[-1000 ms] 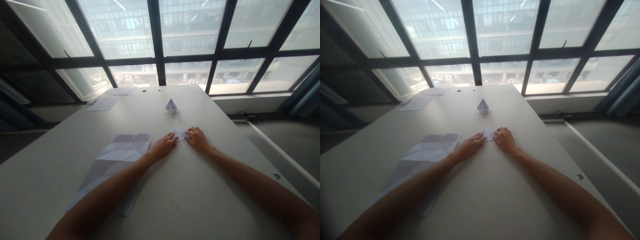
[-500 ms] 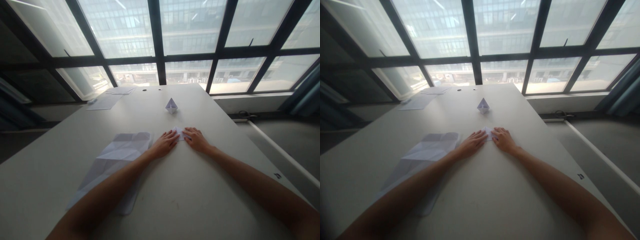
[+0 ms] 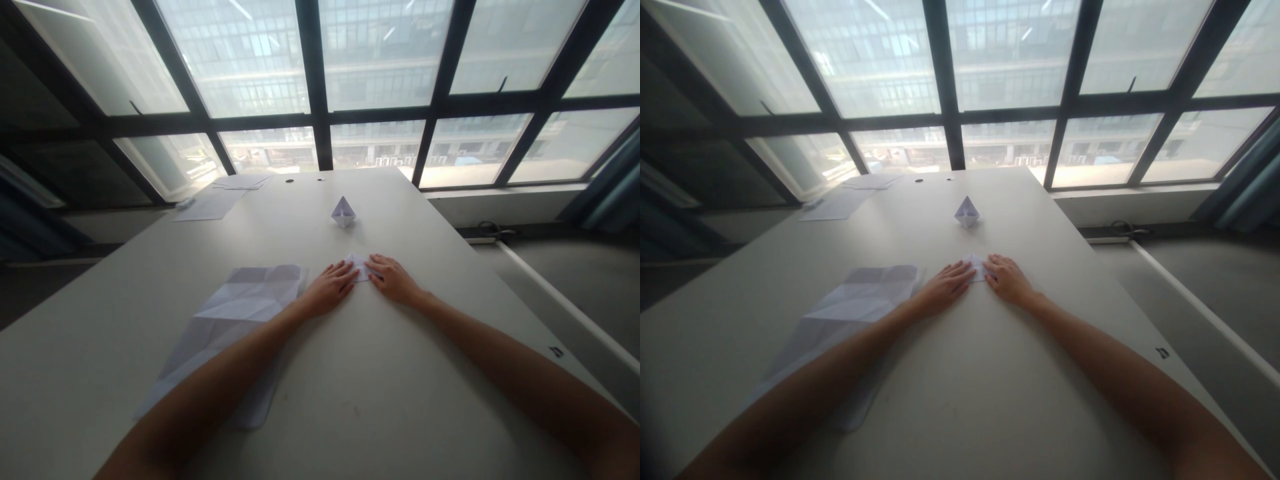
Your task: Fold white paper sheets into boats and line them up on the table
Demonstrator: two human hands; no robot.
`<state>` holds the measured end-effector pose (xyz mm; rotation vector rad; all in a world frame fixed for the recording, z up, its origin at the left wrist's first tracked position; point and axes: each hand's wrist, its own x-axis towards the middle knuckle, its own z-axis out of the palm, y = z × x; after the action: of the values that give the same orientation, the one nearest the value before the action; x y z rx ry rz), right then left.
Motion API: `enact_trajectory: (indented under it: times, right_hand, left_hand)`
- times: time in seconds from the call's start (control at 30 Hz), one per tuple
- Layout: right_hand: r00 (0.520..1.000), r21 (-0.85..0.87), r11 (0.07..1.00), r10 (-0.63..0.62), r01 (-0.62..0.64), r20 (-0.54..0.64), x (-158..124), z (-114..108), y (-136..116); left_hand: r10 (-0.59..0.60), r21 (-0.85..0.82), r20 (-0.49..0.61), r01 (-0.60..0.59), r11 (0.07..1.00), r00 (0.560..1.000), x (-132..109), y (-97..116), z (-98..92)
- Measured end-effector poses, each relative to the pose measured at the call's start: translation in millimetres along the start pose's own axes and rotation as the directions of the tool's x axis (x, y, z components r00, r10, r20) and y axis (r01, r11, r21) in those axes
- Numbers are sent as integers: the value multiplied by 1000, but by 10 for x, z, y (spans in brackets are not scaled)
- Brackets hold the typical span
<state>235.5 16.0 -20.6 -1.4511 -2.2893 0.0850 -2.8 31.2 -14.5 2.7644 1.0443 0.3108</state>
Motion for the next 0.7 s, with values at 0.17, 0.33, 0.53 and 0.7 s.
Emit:
enact_trajectory:
  times: [0.17, 0.33, 0.53, 0.7]
  right_hand:
    - [1000, 40, 999, 2, -4, 28, -4, -12, 7]
    - [985, 113, 985, -142, 130, 101, -39, -45, -2]
    - [981, 81, 990, -129, 118, 147, -31, -27, 11]
    - [964, 40, 987, -158, 153, 212, -22, -24, 39]
  left_hand:
    - [-2, -4, 1, 2, 1000, 1000, -1, -1, -5]
    - [-2, -19, -4, 2, 1000, 1000, -2, -2, -10]
    - [-13, -17, 0, 13, 1000, 1000, 3, -5, -1]
    - [-18, 2, 23, 18, 1000, 1000, 5, 9, -11]
